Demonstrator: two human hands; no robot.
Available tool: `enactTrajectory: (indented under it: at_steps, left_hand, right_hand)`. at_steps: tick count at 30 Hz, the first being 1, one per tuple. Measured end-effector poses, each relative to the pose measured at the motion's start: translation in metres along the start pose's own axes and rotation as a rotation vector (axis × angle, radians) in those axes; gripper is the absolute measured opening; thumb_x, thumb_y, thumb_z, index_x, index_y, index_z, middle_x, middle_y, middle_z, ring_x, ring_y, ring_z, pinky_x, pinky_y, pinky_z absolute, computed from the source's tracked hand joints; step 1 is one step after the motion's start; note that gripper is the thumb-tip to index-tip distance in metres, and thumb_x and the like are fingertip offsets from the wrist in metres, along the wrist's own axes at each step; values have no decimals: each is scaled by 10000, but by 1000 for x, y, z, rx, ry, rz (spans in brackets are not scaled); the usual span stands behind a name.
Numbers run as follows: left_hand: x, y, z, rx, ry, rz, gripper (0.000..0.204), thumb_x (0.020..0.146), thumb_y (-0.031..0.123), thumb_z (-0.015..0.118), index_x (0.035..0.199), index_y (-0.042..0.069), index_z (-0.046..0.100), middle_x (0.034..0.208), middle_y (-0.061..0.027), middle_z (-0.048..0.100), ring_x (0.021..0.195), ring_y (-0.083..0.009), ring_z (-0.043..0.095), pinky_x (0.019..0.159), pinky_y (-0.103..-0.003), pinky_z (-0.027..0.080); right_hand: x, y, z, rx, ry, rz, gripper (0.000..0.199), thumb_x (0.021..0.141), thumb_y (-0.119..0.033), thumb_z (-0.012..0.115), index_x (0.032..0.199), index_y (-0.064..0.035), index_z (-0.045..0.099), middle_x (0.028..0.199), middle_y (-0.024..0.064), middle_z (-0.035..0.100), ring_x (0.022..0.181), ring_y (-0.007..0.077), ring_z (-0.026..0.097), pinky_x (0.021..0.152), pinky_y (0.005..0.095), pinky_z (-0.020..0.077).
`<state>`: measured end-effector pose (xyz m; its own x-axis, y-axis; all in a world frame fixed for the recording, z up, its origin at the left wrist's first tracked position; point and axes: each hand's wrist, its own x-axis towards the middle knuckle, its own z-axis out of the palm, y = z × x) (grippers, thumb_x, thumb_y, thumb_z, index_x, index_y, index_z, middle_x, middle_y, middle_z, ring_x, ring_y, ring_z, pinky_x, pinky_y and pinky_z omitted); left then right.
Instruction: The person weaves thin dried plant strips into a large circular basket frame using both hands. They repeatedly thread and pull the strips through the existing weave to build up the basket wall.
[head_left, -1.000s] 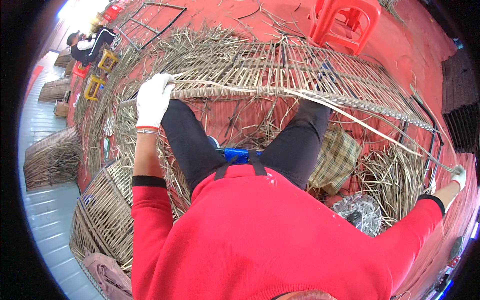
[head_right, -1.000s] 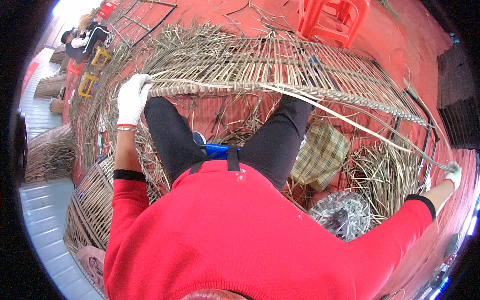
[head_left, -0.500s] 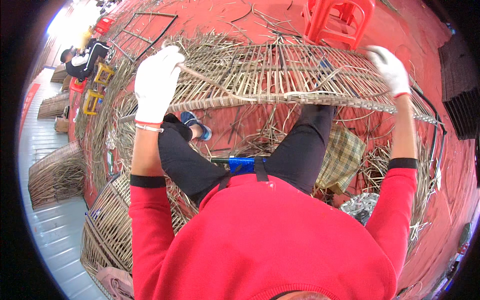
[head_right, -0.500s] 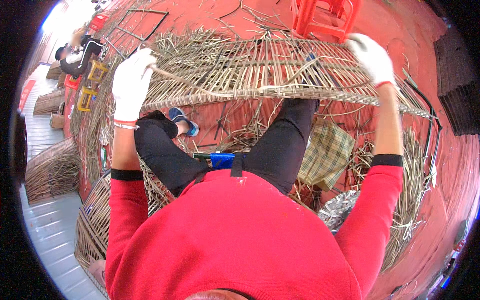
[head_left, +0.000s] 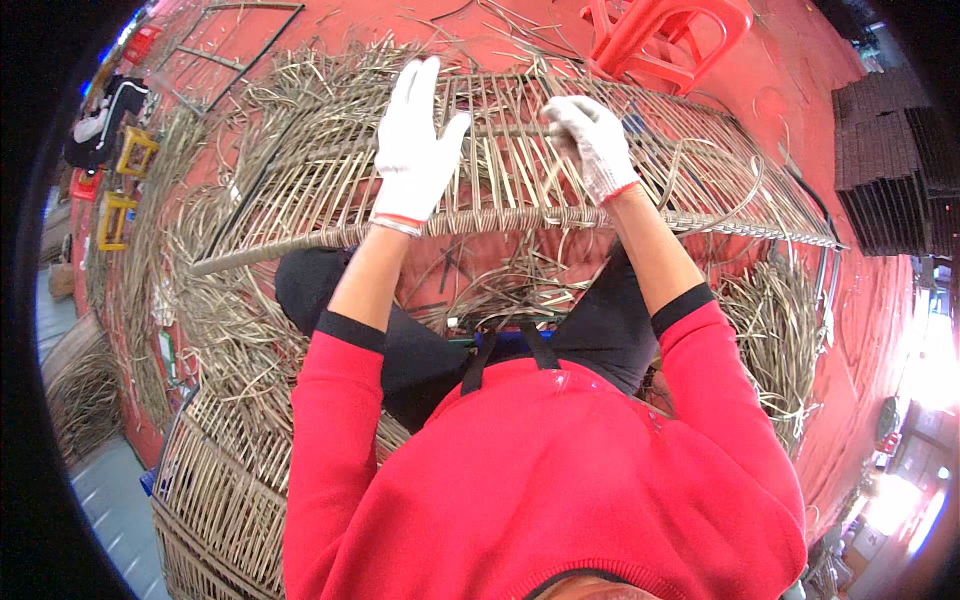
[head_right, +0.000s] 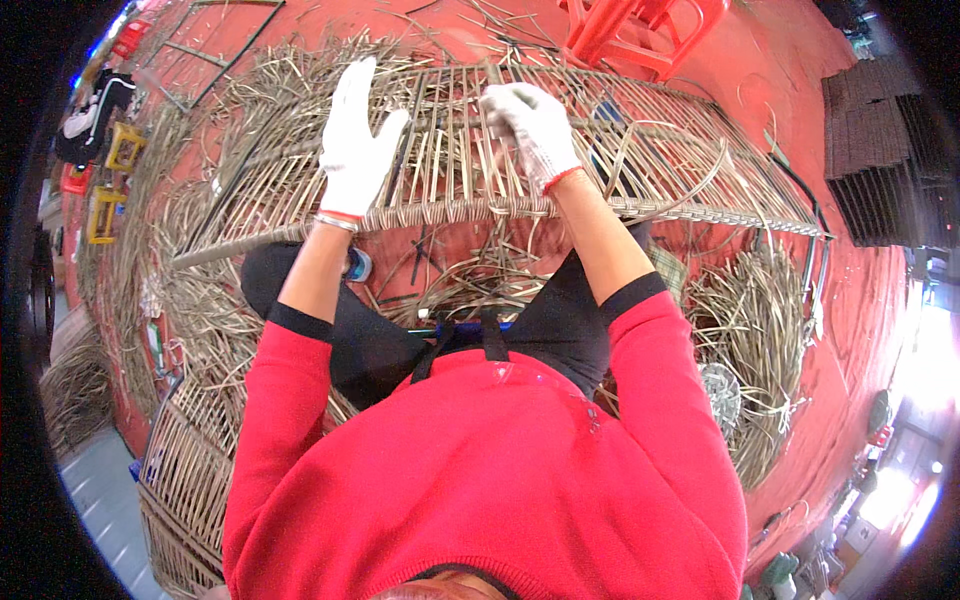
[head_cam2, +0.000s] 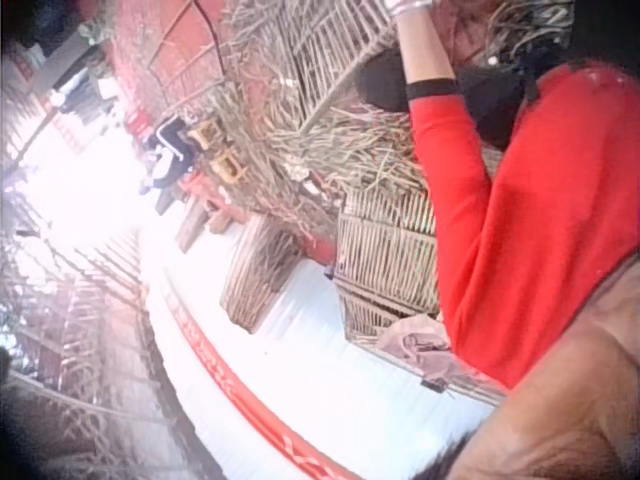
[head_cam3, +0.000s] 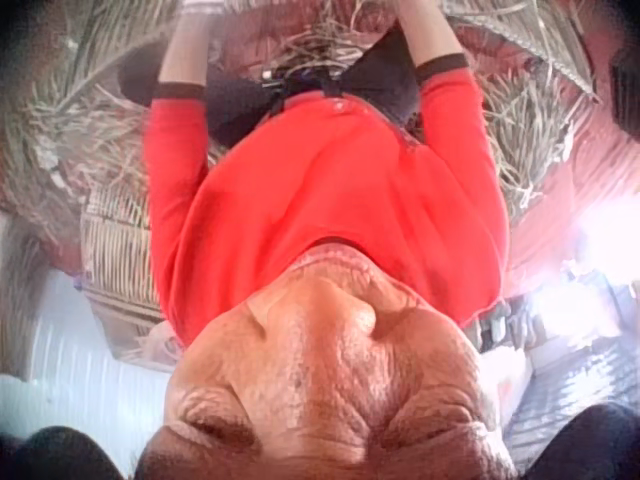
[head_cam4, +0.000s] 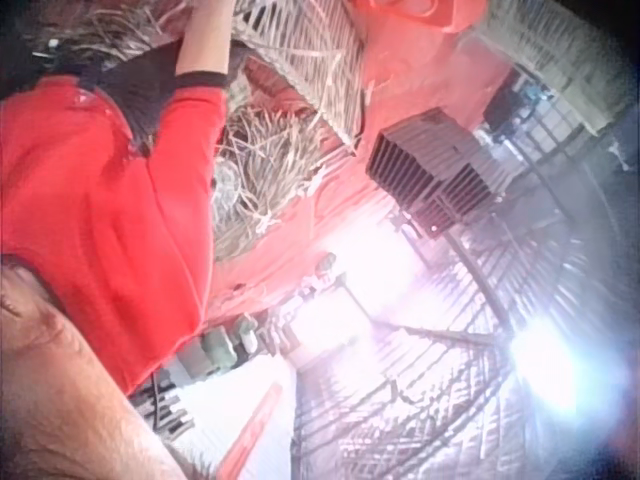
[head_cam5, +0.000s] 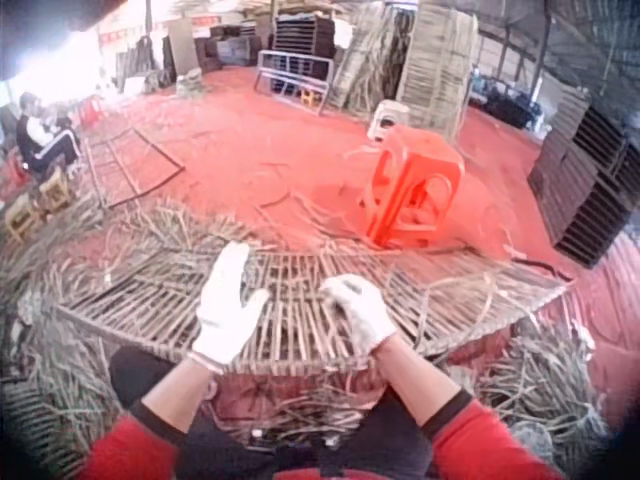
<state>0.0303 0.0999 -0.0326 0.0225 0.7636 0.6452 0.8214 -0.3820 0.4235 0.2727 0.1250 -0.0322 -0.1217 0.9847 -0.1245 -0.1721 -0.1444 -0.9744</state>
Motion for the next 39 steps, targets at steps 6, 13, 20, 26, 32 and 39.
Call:
enactTrajectory:
  at_steps: [6,13,20,26,32,39]
  left_hand:
    - [-61,2,47,-370,-607,-283,504,962,365,618,1407,130,589,1260,-160,698,1131,-347,672,991,-442,526]
    - [-69,4,58,-403,-781,-345,458,1000,153,523,1458,126,528,1161,-112,739,1093,-286,692,968,-402,539]
    - [-78,-10,61,-610,-717,-374,446,1035,172,508,1470,71,512,1170,-94,748,1122,-225,681,1015,-344,503]
    - [-66,-4,68,-378,-819,-290,452,1031,233,534,1466,113,530,1209,-114,736,1129,-255,682,996,-361,516]
    - [-63,9,77,39,-936,-196,484,959,280,506,1402,88,544,1094,-173,737,975,-359,719,867,-473,564]
    - [-72,-10,93,-723,-779,-703,432,880,149,619,1289,12,640,994,-125,741,951,-215,686,850,-335,532]
  right_hand:
    - [4,17,1,-341,161,-115,254,1029,-283,637,1027,-67,770,717,-47,642,579,42,517,550,217,410]
    - [-31,25,-9,-478,-688,152,381,1036,-301,557,1331,-85,666,1199,87,708,1137,205,657,1018,357,500]
    - [-11,31,-22,-966,-1099,-434,243,937,-331,700,1078,-133,716,1048,68,676,1035,290,657,911,403,524]
    - [-39,30,-12,-1063,-668,-229,252,889,-356,741,955,-118,694,869,93,691,805,310,673,741,400,538]
    - [-58,71,-1,-873,141,-193,242,904,-247,742,845,-48,618,764,84,648,683,148,605,659,326,492]
    - [-10,88,-5,-1320,-16,-119,224,831,-254,716,891,-39,742,814,160,721,766,280,696,745,395,538]
